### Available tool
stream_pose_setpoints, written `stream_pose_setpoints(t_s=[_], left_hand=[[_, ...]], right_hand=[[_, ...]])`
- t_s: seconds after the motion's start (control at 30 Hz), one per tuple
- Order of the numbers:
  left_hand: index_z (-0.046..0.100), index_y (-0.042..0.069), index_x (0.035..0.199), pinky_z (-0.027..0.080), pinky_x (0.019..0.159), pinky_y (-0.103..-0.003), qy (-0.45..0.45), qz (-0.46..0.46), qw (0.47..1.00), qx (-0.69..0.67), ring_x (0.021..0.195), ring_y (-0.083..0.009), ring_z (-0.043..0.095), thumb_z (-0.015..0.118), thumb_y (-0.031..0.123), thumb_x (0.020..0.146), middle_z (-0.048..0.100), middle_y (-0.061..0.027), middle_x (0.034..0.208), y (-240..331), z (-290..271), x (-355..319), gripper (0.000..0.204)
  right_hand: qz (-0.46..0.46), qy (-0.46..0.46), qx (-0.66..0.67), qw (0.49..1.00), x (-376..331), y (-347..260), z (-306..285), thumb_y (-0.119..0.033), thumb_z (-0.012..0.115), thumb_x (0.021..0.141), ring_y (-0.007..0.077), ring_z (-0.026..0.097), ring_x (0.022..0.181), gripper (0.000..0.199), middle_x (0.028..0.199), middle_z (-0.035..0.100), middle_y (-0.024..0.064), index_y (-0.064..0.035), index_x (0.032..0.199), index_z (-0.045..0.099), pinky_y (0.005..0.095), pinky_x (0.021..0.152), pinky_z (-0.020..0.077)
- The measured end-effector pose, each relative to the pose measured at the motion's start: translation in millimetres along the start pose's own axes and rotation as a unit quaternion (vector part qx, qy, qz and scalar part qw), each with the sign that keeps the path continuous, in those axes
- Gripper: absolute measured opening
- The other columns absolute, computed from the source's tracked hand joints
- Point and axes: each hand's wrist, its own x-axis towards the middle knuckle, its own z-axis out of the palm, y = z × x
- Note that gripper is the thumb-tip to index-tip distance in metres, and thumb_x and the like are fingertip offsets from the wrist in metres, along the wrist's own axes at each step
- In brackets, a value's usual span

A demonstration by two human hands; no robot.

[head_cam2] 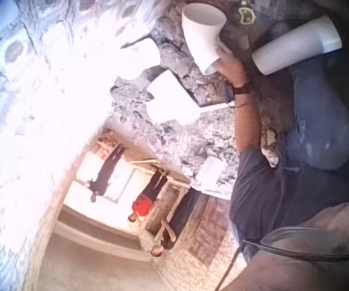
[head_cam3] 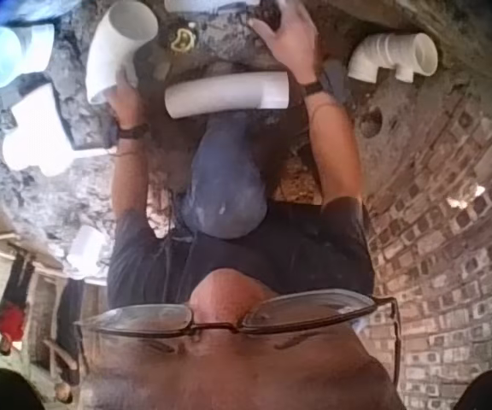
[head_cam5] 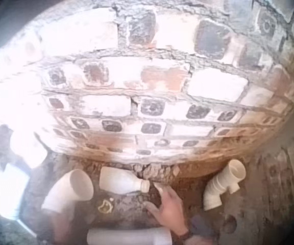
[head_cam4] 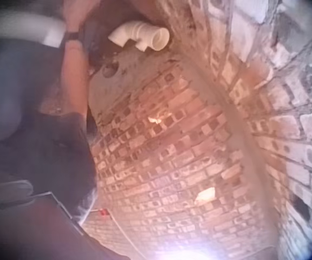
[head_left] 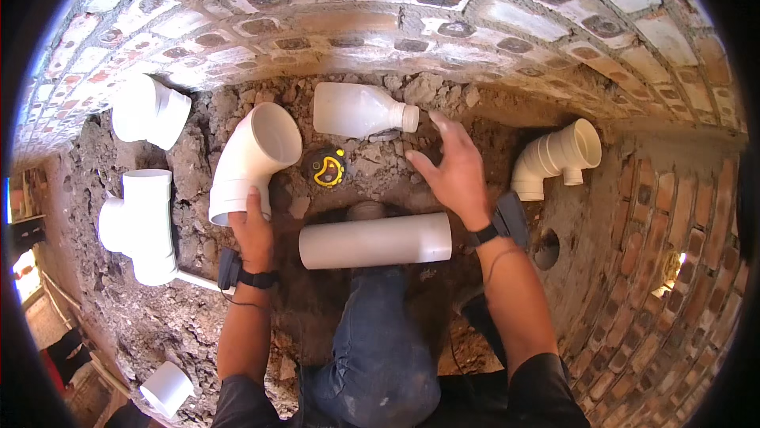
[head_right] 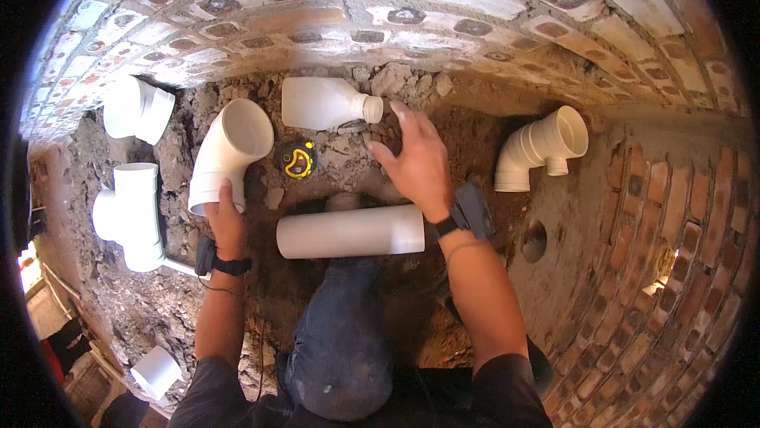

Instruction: The person applies adhesive from a bottle to several PVC pipe fittings and pipe sections using a brush-tip applicator, then joins the sections together to form a drainage assembly in a trench. The person also uses a tape measure to check the length of a pipe section.

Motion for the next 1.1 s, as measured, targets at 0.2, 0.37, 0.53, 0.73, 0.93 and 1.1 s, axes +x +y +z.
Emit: stream_pose_setpoints(t_s=[0.2, 0.37, 0.53, 0.73, 0.93, 1.1], left_hand=[[0.059, -0.011, 0.126, 0.046, 0.096, -0.036, 0.02, 0.04, 0.999, -0.029, 0.108, -0.0218, 0.061, 0.055, 0.015, 0.102, 0.067, -0.0146, 0.119, 22.4, -21.7, -12.1, 0.036], [0.059, -0.011, 0.125, 0.046, 0.095, -0.035, 0.021, 0.046, 0.998, -0.023, 0.106, -0.0218, 0.061, 0.054, 0.014, 0.102, 0.066, -0.0145, 0.118, 46.9, -22.7, -29.6, 0.035], [0.061, -0.007, 0.12, 0.048, 0.094, -0.036, -0.016, 0.051, 0.999, 0.006, 0.108, -0.0266, 0.061, 0.057, 0.015, 0.102, 0.061, -0.0201, 0.122, 71.8, -4.8, -35.6, 0.029], [0.063, 0.005, 0.124, 0.051, 0.09, -0.039, -0.039, 0.079, 0.995, 0.036, 0.105, -0.0344, 0.063, 0.06, 0.001, 0.098, 0.061, -0.0216, 0.117, 81.4, 7.3, -33.8, 0.026], [0.062, 0.007, 0.127, 0.052, 0.089, -0.041, -0.08, 0.091, 0.992, 0.041, 0.107, -0.0332, 0.063, 0.061, 0.003, 0.097, 0.062, -0.0201, 0.118, 97.7, 22.3, -36.5, 0.03], [0.055, -0.005, 0.133, 0.05, 0.093, -0.037, -0.102, 0.009, 0.994, -0.045, 0.112, -0.0239, 0.062, 0.056, 0.017, 0.101, 0.063, -0.0152, 0.126, 115.4, 42.6, -45.6, 0.039]], right_hand=[[0.02, -0.018, 0.084, 0.996, 31.7, -0.5, 10.0, -0.014, 0.08, 0.082, 0.0417, 0.064, 0.109, 0.052, 0.119, 0.066, 0.0231, -0.0021, 0.128, 0.06, 0.0445, 0.092, 0.0529], [-0.113, 0.064, 0.026, 0.991, 33.1, 2.1, 1.8, -0.011, 0.078, 0.079, 0.0411, 0.066, 0.096, 0.041, 0.109, 0.067, 0.0202, -0.003, 0.116, 0.064, 0.0457, 0.086, 0.0533], [-0.13, 0.042, 0.055, 0.989, 41.1, 3.9, 12.2, -0.011, 0.077, 0.08, 0.0352, 0.067, 0.087, 0.04, 0.095, 0.067, 0.0171, -0.0042, 0.118, 0.067, 0.0424, 0.08, 0.055], [0.092, -0.016, 0.217, 0.972, 37.0, 16.1, -4.1, -0.021, 0.081, 0.085, 0.0116, 0.057, 0.079, 0.039, 0.084, 0.065, 0.0049, -0.0022, 0.117, 0.069, 0.0289, 0.073, 0.0499], [0.146, 0.036, 0.265, 0.952, 25.8, 15.4, -21.2, -0.02, 0.078, 0.09, 0.0076, 0.053, 0.077, 0.03, 0.083, 0.063, -0.0009, -0.0002, 0.11, 0.071, 0.025, 0.069, 0.0466], [0.177, 0.053, 0.284, 0.941, 15.8, 17.0, -24.3, -0.021, 0.074, 0.094, 0.0056, 0.054, 0.074, 0.027, 0.083, 0.066, -0.0015, 0.0018, 0.107, 0.071, 0.0227, 0.066, 0.0449]])
